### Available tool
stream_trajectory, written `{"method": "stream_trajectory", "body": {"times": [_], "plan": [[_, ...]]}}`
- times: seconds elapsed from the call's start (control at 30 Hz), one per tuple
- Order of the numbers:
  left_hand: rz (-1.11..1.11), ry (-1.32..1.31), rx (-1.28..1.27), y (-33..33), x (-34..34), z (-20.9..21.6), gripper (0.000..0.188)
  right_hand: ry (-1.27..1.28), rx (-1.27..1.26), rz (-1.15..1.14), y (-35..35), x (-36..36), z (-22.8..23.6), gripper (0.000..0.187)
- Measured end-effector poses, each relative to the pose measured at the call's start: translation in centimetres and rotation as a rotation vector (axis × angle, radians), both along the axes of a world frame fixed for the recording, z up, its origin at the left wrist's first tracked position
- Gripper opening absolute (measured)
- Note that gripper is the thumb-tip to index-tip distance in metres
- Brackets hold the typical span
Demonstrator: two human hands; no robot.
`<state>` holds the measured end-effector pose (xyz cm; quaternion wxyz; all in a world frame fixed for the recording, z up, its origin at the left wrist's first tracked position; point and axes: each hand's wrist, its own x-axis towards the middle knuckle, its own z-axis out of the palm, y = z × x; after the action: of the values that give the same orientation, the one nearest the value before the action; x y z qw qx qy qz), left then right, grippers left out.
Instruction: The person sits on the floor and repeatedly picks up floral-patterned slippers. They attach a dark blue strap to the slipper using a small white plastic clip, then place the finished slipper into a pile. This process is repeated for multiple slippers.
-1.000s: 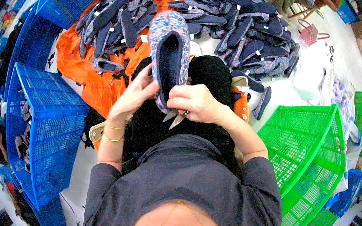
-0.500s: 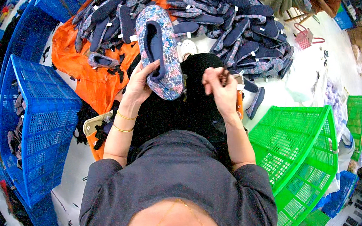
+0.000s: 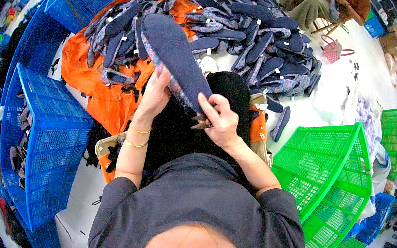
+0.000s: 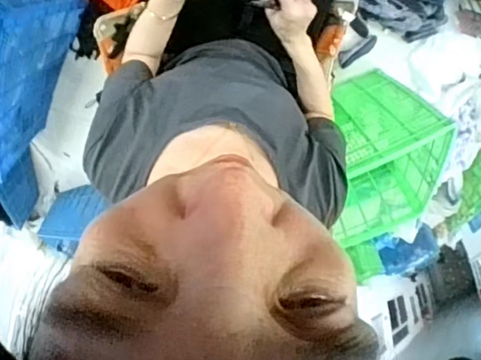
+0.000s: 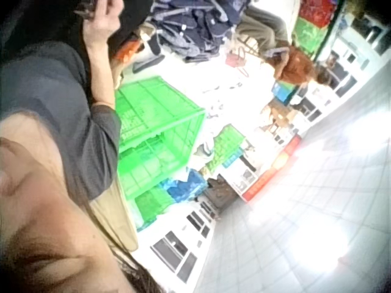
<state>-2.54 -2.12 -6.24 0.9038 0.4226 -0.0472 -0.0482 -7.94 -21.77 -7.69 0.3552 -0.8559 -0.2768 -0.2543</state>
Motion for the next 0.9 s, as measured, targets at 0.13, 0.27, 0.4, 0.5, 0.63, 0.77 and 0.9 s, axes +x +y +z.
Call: {"method": "stream_trajectory", "body": {"times": [0.13, 0.27, 0.4, 0.5, 0.63, 0.77, 0.9], "plan": [[0.056, 0.110, 0.050, -0.2, -0.8, 0.1, 0.037, 0.127, -0.001, 0.155, 0.8, -1.5, 1.3, 0.046], [-0.044, 0.144, -0.109, 1.1, -1.0, -2.1, 0.059, 0.333, 0.409, 0.175, -0.5, -0.1, 1.6, 0.009], [-0.195, 0.176, -0.200, 1.0, -2.0, -1.8, 0.066, 0.628, 0.538, -0.053, -2.4, 1.7, 2.4, 0.019], [-0.257, 0.203, -0.282, 0.7, -2.4, -2.9, 0.059, 0.628, 0.579, 0.007, -1.7, 1.9, 3.6, 0.026], [-0.287, 0.261, -0.366, 0.1, -3.0, -3.5, 0.061, 0.516, 0.417, 0.094, -2.3, 3.3, 2.9, 0.035], [-0.337, 0.331, -0.343, -0.3, -3.9, -4.7, 0.065, 0.588, 0.567, 0.124, -1.5, 4.1, 3.2, 0.029], [-0.364, 0.348, -0.237, -0.5, -4.8, -4.9, 0.066, 0.608, 0.614, 0.193, -1.2, 5.4, 3.9, 0.024]]}}
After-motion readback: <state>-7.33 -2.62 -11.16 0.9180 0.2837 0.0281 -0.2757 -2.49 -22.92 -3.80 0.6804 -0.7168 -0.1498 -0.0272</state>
